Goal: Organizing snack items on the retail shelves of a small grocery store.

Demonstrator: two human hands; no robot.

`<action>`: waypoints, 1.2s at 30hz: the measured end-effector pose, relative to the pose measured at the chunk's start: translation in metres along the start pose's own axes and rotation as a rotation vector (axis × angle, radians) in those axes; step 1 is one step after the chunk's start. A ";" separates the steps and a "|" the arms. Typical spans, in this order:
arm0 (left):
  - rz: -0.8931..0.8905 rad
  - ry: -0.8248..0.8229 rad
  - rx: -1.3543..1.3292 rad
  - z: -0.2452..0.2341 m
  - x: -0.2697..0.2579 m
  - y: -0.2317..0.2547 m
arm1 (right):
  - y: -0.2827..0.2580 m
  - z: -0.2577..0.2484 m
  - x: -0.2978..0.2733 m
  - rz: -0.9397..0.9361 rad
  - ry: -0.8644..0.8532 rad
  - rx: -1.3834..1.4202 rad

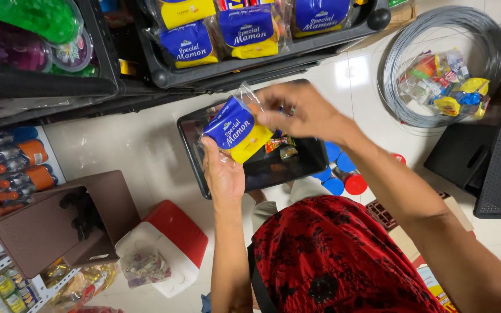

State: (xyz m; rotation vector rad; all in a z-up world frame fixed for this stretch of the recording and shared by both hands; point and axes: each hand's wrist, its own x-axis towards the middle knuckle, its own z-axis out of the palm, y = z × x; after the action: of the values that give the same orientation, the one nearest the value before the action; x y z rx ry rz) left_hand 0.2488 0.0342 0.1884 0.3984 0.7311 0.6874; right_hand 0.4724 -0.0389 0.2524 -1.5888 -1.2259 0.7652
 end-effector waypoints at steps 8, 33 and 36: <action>0.032 0.105 0.087 -0.002 0.005 -0.016 | 0.028 0.024 -0.033 0.425 -0.026 0.607; 0.298 0.290 0.284 -0.021 -0.009 -0.040 | 0.019 0.049 -0.075 0.235 0.229 0.153; 0.286 0.267 0.356 -0.007 -0.014 -0.030 | 0.039 0.056 -0.084 0.345 0.175 0.473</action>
State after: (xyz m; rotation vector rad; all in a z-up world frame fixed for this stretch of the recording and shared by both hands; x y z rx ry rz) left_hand 0.2489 0.0037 0.1744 0.7570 1.0678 0.8915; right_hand 0.4113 -0.1035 0.1907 -1.4427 -0.5901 1.0224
